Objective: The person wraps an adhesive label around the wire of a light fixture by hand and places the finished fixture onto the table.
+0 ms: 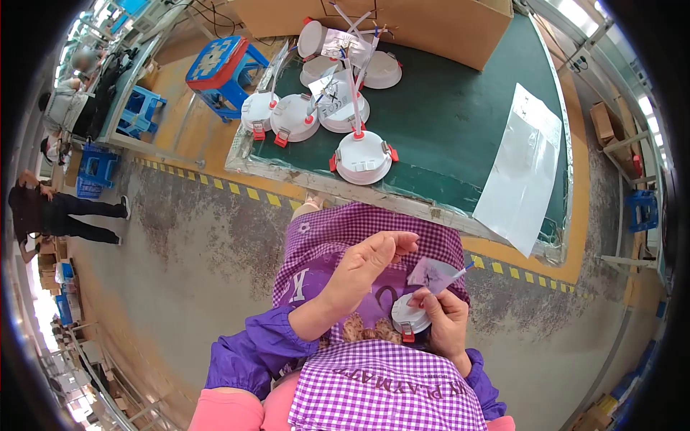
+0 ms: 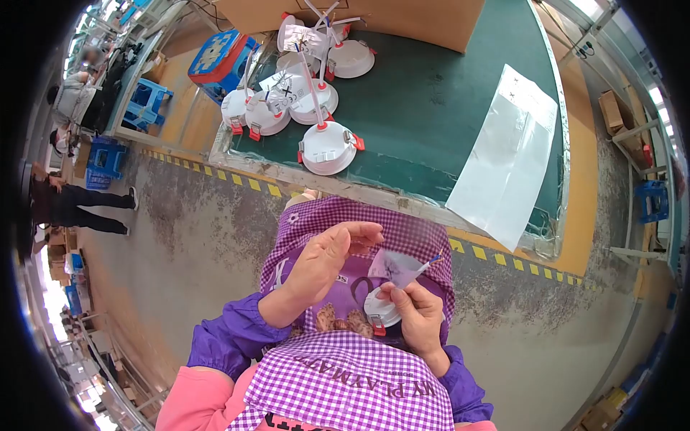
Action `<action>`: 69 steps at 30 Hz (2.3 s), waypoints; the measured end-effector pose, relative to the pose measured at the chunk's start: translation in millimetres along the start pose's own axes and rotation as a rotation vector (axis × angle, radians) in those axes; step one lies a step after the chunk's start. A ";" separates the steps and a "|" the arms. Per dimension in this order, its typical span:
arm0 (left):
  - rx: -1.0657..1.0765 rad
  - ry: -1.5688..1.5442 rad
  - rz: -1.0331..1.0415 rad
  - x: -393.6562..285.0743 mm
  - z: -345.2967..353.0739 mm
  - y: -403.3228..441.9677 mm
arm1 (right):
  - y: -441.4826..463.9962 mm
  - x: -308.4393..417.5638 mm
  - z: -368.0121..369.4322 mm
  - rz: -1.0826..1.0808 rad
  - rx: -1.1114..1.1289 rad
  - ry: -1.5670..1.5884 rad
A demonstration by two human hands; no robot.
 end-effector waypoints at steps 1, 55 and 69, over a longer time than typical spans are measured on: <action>-0.001 0.011 0.005 -3.9 2.0 -0.7 | 0.6 0.9 0.6 0.007 0.009 0.001; -0.127 0.301 -0.037 -4.7 5.9 -2.5 | 9.4 16.6 -8.1 -0.008 -0.144 -0.181; -0.150 0.258 -0.040 1.4 6.7 2.2 | 10.4 18.3 -5.7 -0.022 -0.103 -0.204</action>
Point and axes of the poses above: each hand's wrist, its own y-axis towards the middle knuckle, its own z-axis out of the palm, x = y × z, the point moved 8 cm from there along y, towards the middle knuckle, and after that the axes turned 4 degrees about -x, right-handed, at the moved point
